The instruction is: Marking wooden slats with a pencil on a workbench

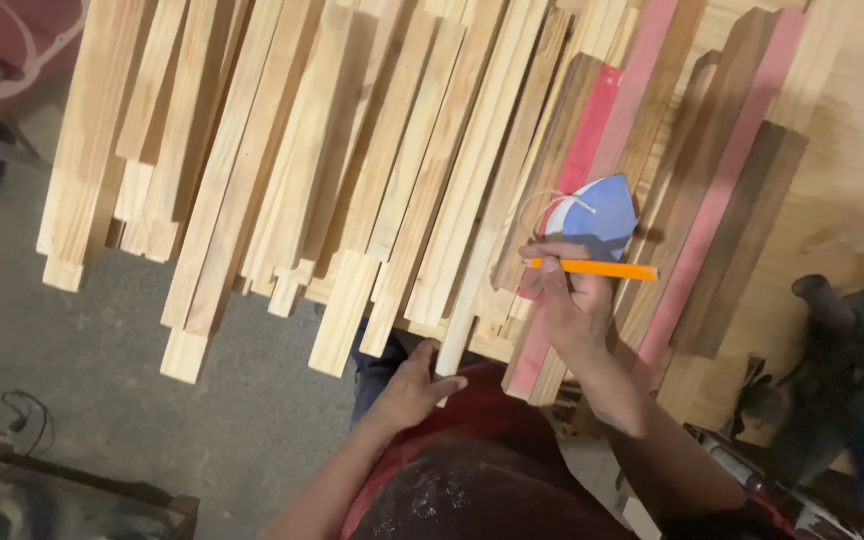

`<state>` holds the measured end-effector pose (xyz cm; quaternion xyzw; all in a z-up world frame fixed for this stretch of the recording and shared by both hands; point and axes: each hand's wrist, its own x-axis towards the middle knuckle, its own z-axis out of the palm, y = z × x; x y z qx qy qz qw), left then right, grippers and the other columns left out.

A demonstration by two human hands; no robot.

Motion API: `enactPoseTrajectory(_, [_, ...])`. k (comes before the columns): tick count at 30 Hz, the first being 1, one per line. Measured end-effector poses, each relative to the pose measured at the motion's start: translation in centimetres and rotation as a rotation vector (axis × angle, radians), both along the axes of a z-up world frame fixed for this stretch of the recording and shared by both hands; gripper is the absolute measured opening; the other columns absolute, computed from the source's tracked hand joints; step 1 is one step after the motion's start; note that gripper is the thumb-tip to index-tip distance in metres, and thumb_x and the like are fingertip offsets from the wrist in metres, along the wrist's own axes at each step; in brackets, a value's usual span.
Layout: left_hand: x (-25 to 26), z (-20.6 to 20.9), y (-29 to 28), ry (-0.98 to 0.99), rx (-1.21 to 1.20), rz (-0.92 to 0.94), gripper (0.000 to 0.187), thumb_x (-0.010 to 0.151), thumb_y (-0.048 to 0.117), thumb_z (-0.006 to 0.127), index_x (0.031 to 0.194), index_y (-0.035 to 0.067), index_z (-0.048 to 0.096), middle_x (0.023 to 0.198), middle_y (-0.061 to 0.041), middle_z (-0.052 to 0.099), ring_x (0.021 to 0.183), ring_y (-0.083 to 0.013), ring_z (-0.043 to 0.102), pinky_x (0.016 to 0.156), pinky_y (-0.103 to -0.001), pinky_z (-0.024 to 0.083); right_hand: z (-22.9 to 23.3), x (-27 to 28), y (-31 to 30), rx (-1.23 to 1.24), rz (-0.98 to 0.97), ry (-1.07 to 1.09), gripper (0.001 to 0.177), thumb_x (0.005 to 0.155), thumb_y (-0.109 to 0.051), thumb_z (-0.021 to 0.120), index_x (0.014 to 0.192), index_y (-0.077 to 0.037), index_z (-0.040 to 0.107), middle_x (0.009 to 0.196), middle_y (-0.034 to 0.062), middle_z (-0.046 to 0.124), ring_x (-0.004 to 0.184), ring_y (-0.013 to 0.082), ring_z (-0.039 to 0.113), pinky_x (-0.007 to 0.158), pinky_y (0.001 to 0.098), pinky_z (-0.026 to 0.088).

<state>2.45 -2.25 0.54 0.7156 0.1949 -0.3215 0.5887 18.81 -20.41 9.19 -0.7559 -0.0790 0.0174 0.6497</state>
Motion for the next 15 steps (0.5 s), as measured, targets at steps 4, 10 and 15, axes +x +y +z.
enactPoseTrajectory(4, [0.0, 2.6, 0.9, -0.055, 0.055, -0.124, 0.034, 0.101, 0.028, 0.058, 0.126, 0.007, 0.046, 0.083, -0.003, 0.047, 0.073, -0.0183, 0.048, 0.067, -0.039, 0.043, -0.3, -0.9, -1.0, -0.043, 0.009, 0.028, 0.025, 0.109, -0.023, 0.048, 0.106, -0.003, 0.064, 0.105, 0.0117, 0.073, 0.056, 0.0128, 0.062, 0.059, 0.0242, 0.053])
enactPoseTrajectory(10, [-0.6, 2.4, 1.0, -0.075, 0.103, -0.106, 0.039, 0.102, 0.026, 0.055, 0.134, 0.005, 0.047, 0.082, -0.002, 0.05, 0.076, -0.0182, 0.049, 0.071, -0.037, 0.044, -4.1, -1.2, -0.9, -0.097, 0.174, -0.096, 0.024, 0.108, -0.018, 0.047, 0.109, 0.003, 0.058, 0.104, 0.0204, 0.069, 0.087, 0.0259, 0.074, 0.078, 0.0353, 0.07])
enactPoseTrajectory(15, [0.1, 0.8, 0.2, -0.129, 0.105, -0.272, 0.059, 0.098, 0.036, 0.066, 0.141, 0.004, 0.042, 0.09, -0.009, 0.058, 0.079, -0.0262, 0.055, 0.072, -0.043, 0.047, -3.6, 0.0, 0.3, -0.729, 0.599, -0.55, 0.024, 0.096, -0.016, 0.069, 0.118, -0.006, 0.07, 0.14, 0.011, 0.063, 0.13, 0.0331, 0.057, 0.112, 0.0521, 0.035])
